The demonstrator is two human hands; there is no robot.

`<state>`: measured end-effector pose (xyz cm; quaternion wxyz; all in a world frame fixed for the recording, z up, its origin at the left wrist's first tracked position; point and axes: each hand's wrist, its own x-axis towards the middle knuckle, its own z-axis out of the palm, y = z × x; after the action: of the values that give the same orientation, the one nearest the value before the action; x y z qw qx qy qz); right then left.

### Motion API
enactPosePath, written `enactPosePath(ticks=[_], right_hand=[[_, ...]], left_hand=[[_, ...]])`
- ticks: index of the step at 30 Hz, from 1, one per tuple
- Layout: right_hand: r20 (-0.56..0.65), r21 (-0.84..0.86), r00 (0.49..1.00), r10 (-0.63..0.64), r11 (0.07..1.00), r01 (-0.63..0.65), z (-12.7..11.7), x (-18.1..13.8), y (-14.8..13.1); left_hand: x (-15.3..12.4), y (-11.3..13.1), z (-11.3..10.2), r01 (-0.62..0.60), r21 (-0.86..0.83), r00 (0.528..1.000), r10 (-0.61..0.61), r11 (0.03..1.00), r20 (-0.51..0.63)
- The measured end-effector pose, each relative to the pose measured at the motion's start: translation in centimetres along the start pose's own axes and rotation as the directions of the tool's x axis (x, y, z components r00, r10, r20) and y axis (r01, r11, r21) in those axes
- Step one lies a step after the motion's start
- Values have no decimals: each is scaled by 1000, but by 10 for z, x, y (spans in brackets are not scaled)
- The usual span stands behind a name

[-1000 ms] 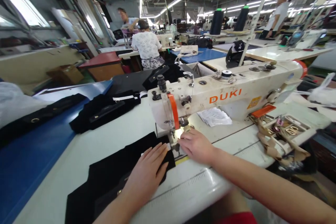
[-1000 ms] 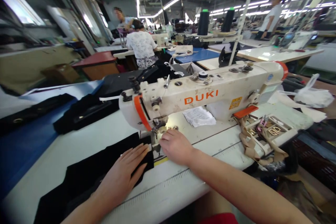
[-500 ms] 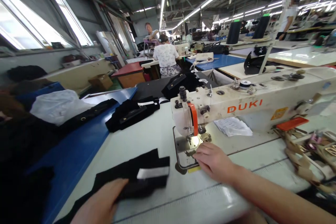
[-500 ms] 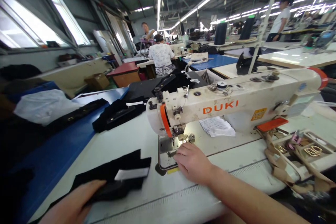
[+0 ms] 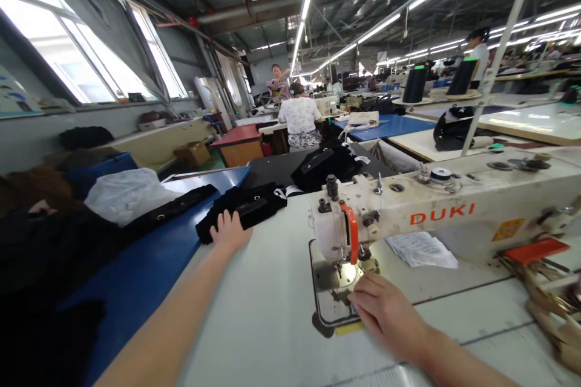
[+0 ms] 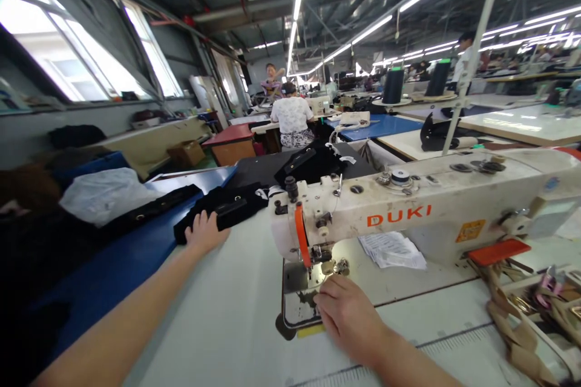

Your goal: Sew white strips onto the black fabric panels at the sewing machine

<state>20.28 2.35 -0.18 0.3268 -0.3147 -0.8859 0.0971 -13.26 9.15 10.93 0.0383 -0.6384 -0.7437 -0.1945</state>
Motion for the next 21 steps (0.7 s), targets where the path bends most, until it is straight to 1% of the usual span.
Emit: enactPosePath(ticks=[3, 5, 6, 8, 10, 12, 13, 14, 15, 16, 18, 21], right_hand=[[23, 13, 1000, -9, 1000, 9, 0, -2, 0], [40, 25, 999, -19, 1000, 18, -1, -4, -1], [45, 30, 999, -26, 999, 24, -1, -5, -1], [43, 29, 998, -48, 998, 47, -2, -6, 0], [46, 24, 996, -76, 997, 75, -1, -7, 1], [47, 16, 994, -101, 995, 100, 0, -8, 3], [44, 9, 992, -114, 993, 114, 1, -9, 3], [38, -2, 991, -127, 992, 127, 1, -9, 4], [32, -14, 990, -138, 990, 139, 2, -10, 4], [27, -28, 988, -149, 988, 150, 2, -10, 5], [22, -49, 986, -166, 985, 167, 3, -11, 6], [18, -55, 987, -158, 986, 159, 3, -13, 8]], left_hand=[[-34, -9, 16, -69, 22, 998, 69, 997, -12], [-62, -23, 17, -74, 58, 997, 74, 996, -11], [-79, -33, 14, -66, 81, 998, 68, 994, -10], [-113, -57, 0, -43, 126, 999, 44, 991, -8], [-145, -88, -23, 9, 208, 1000, -3, 978, -29], [-172, -121, -53, 157, 354, 987, -137, 922, -81], [-183, -137, -67, 266, 428, 964, -243, 864, -109], [-191, -152, -80, 358, 462, 931, -351, 811, -104], [-196, -166, -91, 408, 469, 902, -426, 784, -72], [-199, -176, -100, 438, 453, 878, -477, 777, -30], [-199, -189, -111, 445, 390, 866, -499, 806, 43], [-190, -194, -120, 469, 290, 863, -502, 834, 50]])
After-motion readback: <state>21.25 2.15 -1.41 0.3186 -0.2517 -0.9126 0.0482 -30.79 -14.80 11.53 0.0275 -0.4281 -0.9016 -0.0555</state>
